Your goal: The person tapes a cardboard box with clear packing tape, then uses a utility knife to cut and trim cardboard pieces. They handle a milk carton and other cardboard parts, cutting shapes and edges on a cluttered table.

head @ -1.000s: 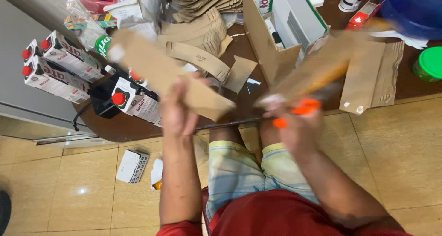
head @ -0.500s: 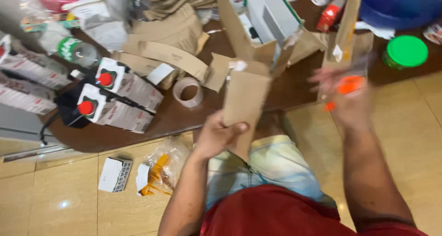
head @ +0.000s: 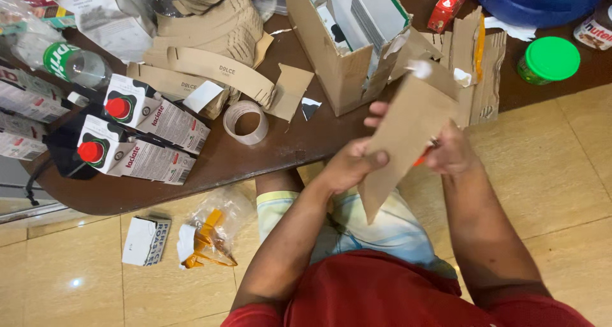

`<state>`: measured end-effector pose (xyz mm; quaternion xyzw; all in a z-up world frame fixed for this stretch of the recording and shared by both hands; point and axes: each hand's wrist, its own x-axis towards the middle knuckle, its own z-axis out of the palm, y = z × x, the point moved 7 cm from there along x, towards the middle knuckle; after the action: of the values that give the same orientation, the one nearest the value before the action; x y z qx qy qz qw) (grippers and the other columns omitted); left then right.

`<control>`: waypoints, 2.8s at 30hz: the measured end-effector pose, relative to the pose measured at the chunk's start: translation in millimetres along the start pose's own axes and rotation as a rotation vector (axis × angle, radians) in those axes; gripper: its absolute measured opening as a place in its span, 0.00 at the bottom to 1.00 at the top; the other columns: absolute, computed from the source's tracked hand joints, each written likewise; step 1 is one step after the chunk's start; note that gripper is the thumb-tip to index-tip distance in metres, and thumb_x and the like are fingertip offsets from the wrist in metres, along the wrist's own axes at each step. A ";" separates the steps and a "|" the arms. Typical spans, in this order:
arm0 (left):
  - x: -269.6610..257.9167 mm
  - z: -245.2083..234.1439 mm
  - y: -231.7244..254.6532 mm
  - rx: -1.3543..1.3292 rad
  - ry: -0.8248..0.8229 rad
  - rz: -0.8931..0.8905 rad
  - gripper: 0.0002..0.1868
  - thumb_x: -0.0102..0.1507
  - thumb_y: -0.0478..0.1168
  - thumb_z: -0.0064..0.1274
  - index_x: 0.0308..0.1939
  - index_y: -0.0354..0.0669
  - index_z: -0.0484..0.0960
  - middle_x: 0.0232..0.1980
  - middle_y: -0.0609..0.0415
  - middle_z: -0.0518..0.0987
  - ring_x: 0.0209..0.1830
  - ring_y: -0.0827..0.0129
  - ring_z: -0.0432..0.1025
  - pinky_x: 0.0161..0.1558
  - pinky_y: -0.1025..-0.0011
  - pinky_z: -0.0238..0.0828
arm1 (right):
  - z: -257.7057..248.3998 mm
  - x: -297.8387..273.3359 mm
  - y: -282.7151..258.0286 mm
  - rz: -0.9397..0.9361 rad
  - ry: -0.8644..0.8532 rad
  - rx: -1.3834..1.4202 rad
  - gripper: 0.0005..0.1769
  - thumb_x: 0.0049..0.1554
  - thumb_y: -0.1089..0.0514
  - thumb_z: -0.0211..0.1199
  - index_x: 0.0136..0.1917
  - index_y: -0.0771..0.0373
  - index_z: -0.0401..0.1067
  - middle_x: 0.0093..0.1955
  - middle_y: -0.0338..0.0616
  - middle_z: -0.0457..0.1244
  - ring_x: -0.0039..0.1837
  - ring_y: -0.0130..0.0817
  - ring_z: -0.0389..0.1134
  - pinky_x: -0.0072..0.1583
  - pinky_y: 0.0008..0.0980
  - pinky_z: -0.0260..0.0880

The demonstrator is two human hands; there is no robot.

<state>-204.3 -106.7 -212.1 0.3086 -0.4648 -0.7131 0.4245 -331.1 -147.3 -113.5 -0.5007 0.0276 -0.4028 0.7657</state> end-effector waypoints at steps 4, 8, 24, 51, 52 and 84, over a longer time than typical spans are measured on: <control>10.3 -2.9 9.0 0.057 0.111 0.082 0.20 0.72 0.50 0.54 0.56 0.34 0.80 0.49 0.57 0.80 0.48 0.77 0.71 0.54 0.70 0.71 | 14.2 6.4 -15.1 -0.133 0.162 -0.237 0.41 0.51 0.55 0.80 0.72 0.68 0.65 0.68 0.54 0.65 0.69 0.46 0.70 0.70 0.49 0.74; -28.6 -42.9 52.2 0.516 0.813 0.407 0.16 0.70 0.46 0.55 0.55 0.38 0.81 0.51 0.56 0.81 0.52 0.74 0.74 0.56 0.71 0.70 | 5.7 7.3 -32.2 -0.320 0.533 -0.686 0.38 0.57 0.58 0.81 0.73 0.69 0.65 0.69 0.52 0.64 0.71 0.39 0.68 0.71 0.40 0.72; -16.6 -54.8 57.4 0.863 0.818 0.469 0.15 0.63 0.38 0.64 0.52 0.44 0.82 0.48 0.49 0.83 0.47 0.58 0.80 0.52 0.64 0.77 | -44.4 22.6 55.5 -0.322 0.888 -1.255 0.25 0.51 0.64 0.82 0.56 0.68 0.72 0.58 0.42 0.64 0.54 0.33 0.70 0.57 0.31 0.72; 14.6 -13.7 227.6 1.234 0.507 0.696 0.20 0.64 0.42 0.67 0.56 0.39 0.80 0.46 0.47 0.82 0.49 0.52 0.76 0.54 0.60 0.70 | -81.9 27.2 44.1 0.037 0.854 -1.227 0.19 0.48 0.60 0.82 0.46 0.66 0.73 0.45 0.42 0.69 0.46 0.30 0.73 0.49 0.31 0.73; 14.6 -12.8 227.1 1.250 0.509 0.708 0.20 0.64 0.41 0.67 0.57 0.39 0.80 0.46 0.47 0.81 0.50 0.52 0.75 0.55 0.59 0.70 | -81.8 27.3 44.0 0.042 0.858 -1.219 0.19 0.47 0.60 0.81 0.46 0.66 0.73 0.45 0.43 0.69 0.45 0.30 0.73 0.49 0.31 0.73; 11.9 -2.6 209.3 1.359 0.462 0.882 0.38 0.66 0.34 0.67 0.77 0.55 0.66 0.54 0.54 0.78 0.59 0.60 0.69 0.68 0.63 0.65 | -84.0 29.0 48.9 0.004 0.809 -1.123 0.16 0.51 0.65 0.77 0.50 0.66 0.74 0.47 0.43 0.73 0.49 0.29 0.76 0.53 0.30 0.76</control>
<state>-140.7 -161.8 -20.1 0.4255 -0.7723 0.0340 0.4705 -320.1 -220.0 -183.5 -0.6316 0.5164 -0.4810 0.3209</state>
